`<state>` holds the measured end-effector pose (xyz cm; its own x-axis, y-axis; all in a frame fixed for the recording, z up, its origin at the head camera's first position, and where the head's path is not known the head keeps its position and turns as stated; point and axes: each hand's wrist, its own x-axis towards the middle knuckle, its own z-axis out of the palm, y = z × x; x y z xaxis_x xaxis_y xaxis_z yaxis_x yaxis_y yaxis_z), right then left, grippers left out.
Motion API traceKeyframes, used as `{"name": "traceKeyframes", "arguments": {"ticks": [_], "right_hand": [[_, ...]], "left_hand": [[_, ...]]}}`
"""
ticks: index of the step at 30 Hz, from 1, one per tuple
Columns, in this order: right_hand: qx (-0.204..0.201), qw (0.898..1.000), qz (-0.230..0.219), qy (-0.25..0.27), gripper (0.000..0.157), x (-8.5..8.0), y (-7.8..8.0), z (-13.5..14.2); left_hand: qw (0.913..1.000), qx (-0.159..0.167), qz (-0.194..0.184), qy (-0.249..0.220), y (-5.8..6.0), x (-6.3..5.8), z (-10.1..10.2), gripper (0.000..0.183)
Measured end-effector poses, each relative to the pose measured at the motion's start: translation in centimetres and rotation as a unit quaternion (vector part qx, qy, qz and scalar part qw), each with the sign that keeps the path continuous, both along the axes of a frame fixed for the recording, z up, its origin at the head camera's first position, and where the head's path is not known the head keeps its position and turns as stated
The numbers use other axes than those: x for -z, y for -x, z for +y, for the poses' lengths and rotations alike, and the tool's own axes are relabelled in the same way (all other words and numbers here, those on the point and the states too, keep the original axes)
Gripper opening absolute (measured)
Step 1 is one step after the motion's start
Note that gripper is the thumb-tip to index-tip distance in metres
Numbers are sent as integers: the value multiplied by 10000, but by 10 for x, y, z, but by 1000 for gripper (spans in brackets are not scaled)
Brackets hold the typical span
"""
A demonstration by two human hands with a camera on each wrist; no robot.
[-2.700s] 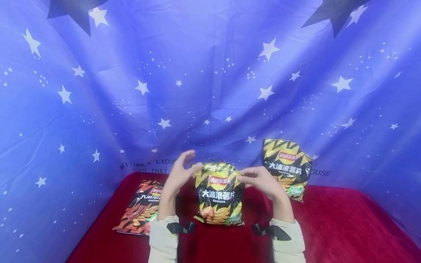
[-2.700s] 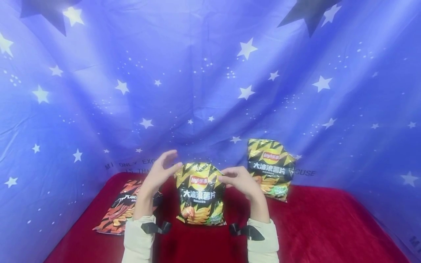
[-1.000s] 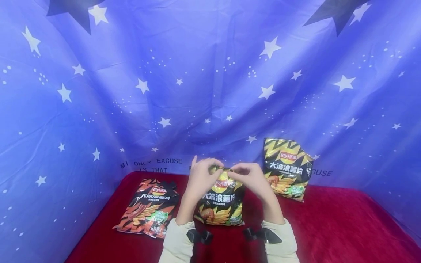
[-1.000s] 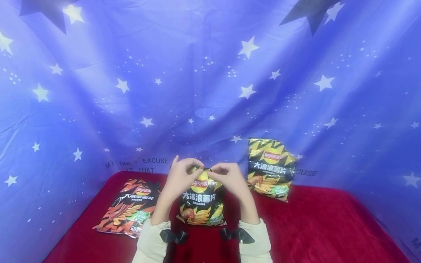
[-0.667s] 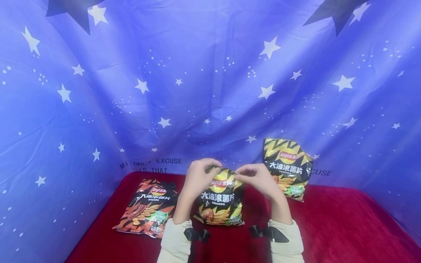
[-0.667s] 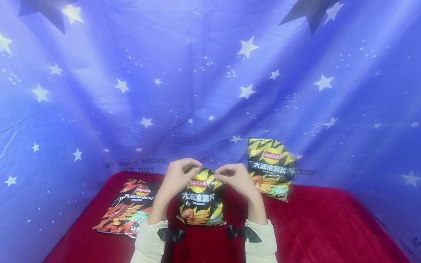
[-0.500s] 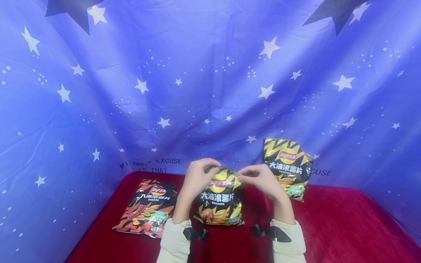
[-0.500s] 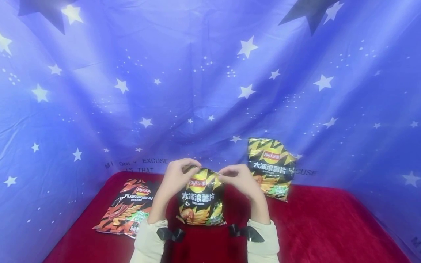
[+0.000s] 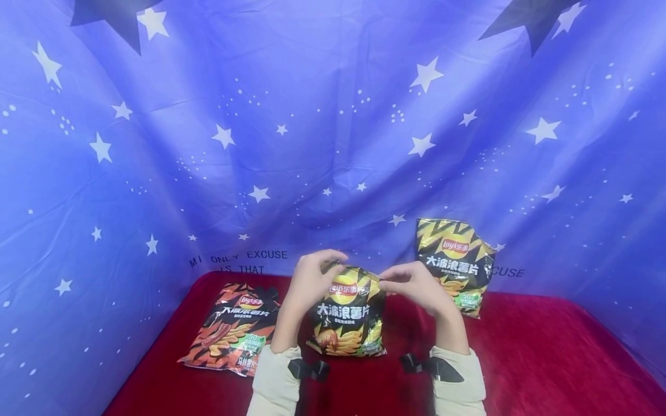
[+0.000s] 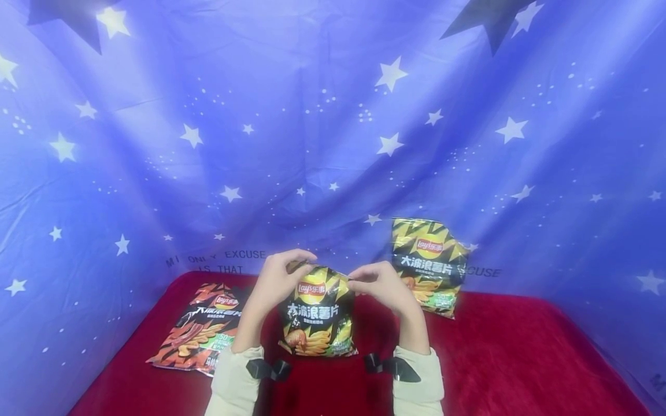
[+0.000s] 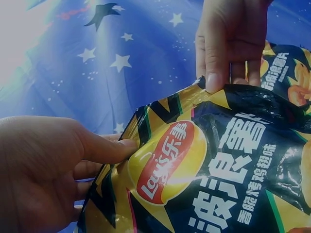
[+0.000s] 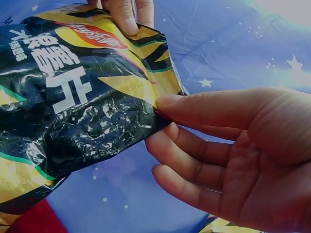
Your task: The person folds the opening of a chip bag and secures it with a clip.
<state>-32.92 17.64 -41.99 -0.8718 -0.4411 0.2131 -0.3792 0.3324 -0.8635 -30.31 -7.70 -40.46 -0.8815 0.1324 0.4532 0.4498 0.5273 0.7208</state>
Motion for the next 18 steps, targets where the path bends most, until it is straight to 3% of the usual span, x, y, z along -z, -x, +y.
{"name": "traceKeyframes", "arguments": {"ticks": [18], "right_hand": [[209,9997,94,131,20,9,7,-4]], "left_hand": [[9984,202,2,-519,10,7,-5,13]]}}
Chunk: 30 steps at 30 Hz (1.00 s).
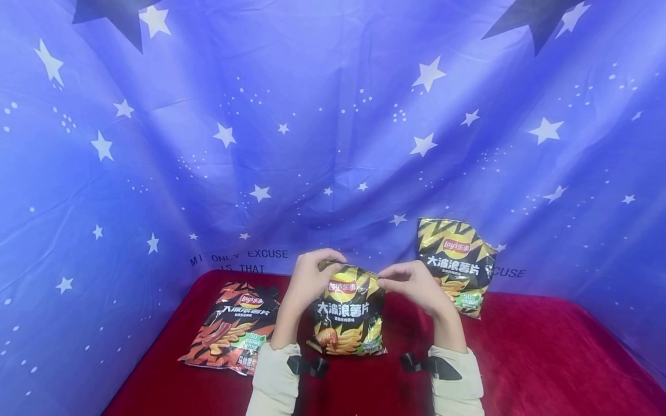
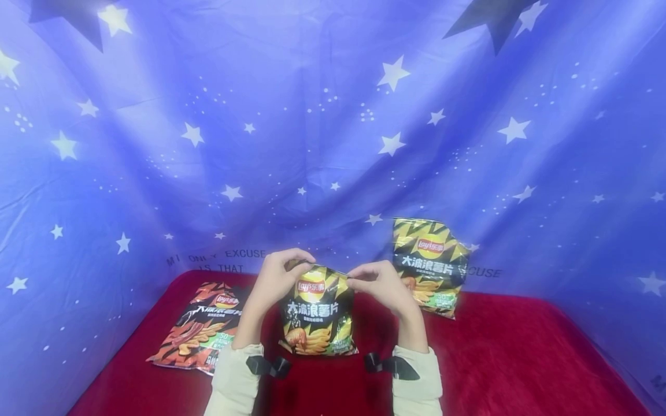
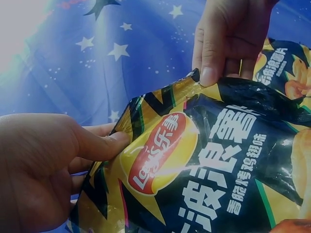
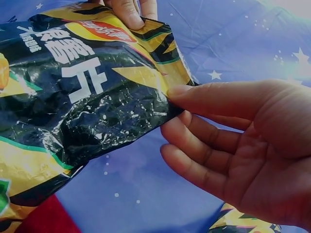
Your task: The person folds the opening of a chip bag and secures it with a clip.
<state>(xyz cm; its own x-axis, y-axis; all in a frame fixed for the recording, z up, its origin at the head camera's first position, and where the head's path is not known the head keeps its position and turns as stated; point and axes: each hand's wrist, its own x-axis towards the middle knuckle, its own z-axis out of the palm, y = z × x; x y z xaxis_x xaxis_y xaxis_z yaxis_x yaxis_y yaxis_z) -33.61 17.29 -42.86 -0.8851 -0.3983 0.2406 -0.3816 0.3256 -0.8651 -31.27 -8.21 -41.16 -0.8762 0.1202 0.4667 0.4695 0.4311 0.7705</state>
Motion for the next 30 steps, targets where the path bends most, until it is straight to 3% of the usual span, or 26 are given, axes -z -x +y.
{"name": "traceKeyframes", "arguments": {"ticks": [7,30], "right_hand": [[-31,9999,15,95,21,2,1,-1],[-470,9969,-285,567,28,7,4,1]], "left_hand": [[9998,74,172,-53,2,3,-2,13],[9994,332,5,-49,4,3,-10,22]]}}
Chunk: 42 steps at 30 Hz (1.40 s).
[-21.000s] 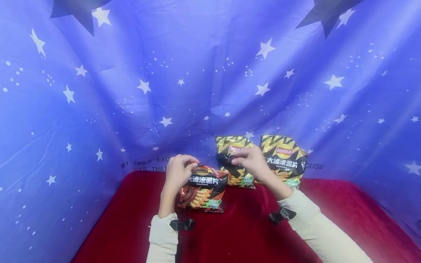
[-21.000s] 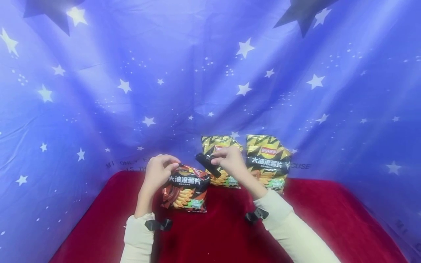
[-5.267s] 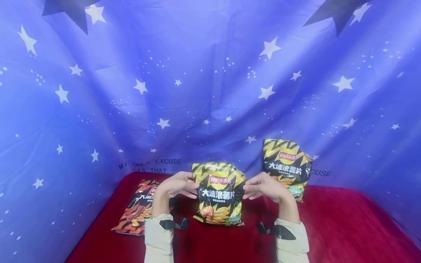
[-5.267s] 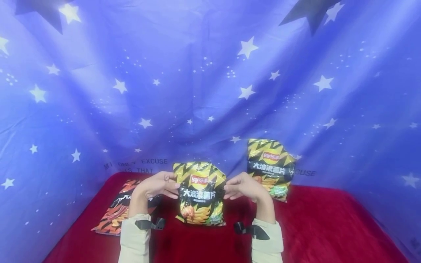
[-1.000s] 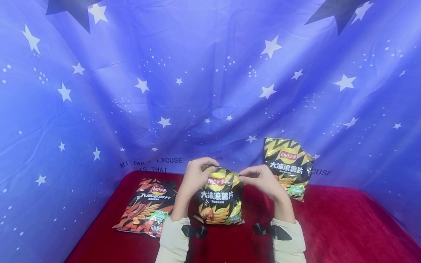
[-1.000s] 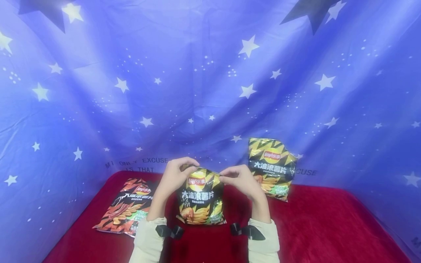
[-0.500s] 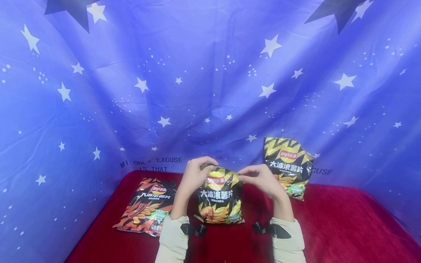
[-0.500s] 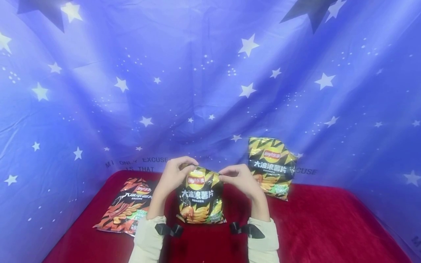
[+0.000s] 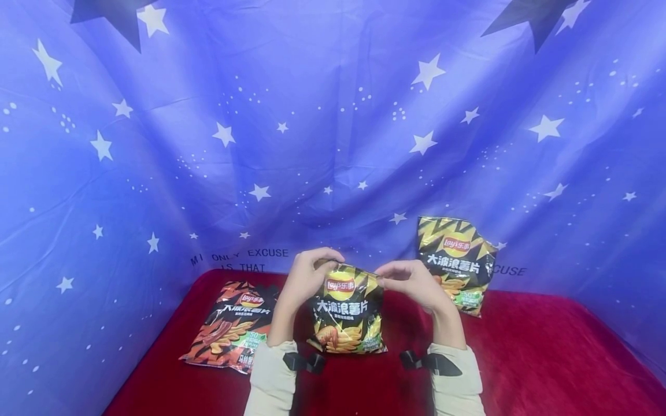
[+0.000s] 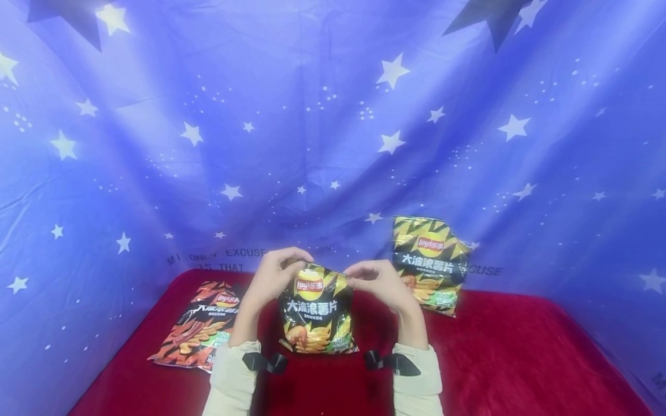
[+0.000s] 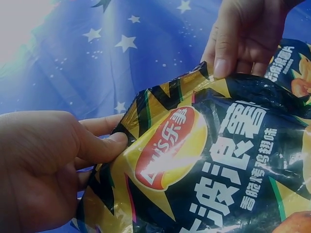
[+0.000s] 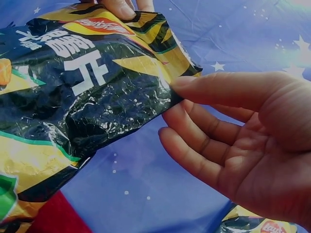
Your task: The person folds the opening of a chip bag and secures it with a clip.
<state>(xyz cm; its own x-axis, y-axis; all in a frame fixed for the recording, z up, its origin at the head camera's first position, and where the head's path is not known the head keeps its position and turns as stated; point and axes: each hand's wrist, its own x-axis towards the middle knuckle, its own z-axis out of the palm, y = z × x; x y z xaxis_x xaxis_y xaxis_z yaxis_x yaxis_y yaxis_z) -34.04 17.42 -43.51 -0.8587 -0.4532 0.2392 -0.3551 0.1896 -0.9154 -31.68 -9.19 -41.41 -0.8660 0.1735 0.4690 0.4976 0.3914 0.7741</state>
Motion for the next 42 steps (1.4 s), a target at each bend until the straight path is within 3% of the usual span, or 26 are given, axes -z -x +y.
{"name": "traceKeyframes", "arguments": {"ticks": [14,28,37,42], "right_hand": [[-553,9979,-170,276,29,4,3,3],[-554,9979,-217,249,28,0,0,2],[-385,9992,12,-39,25,0,-1,3],[-378,9991,128,-116,23,0,0,3]], "left_hand": [[9997,169,-142,59,0,0,-4,24],[9994,229,-243,57,-1,-1,-6,30],[9996,82,-219,-154,-3,-1,1,7],[9998,-12,-169,-137,-2,0,4,5]]}}
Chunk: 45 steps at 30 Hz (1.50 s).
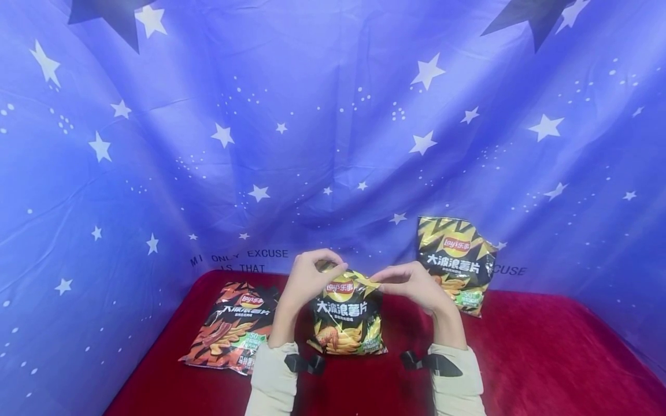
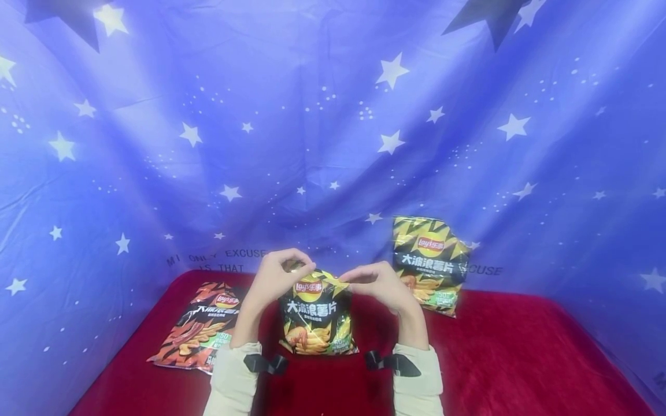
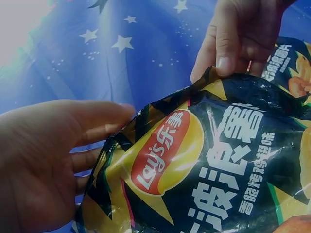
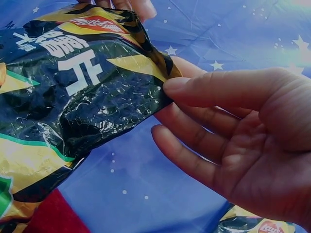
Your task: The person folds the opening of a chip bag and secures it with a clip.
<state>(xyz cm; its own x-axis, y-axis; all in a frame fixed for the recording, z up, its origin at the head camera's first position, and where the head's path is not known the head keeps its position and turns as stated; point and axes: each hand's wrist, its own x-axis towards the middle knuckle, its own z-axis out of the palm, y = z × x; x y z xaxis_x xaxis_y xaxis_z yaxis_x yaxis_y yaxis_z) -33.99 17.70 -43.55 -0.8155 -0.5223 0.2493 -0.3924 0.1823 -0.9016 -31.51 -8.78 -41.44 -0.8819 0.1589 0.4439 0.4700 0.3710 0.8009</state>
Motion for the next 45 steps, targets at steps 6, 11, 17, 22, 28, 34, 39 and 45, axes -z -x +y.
{"name": "traceKeyframes", "arguments": {"ticks": [6,11,17,22,28,34,39,45], "right_hand": [[20,10000,38,-80,24,-1,-1,0],[99,9998,15,-161,24,-1,-2,-2],[339,9994,-85,-87,22,-1,-1,-5],[299,9994,-111,114,19,-1,0,-8],[336,9992,-143,138,21,0,1,-12],[460,9988,-136,-25,26,-1,1,-16],[510,9986,33,-124,22,-2,0,-21],[544,9985,86,-56,19,-2,-1,-23]], "left_hand": [[10000,-72,55,23,1,1,1,8],[9998,-196,12,59,1,1,1,18],[9986,-452,-179,191,1,1,1,19],[9968,-683,-141,401,1,1,1,14],[9942,-879,-139,610,-1,-1,2,15],[9898,-1003,-3,1008,-2,-1,2,17],[9913,-867,13,995,-2,-2,3,10],[9925,-854,-98,872,-3,-3,4,6]]}}
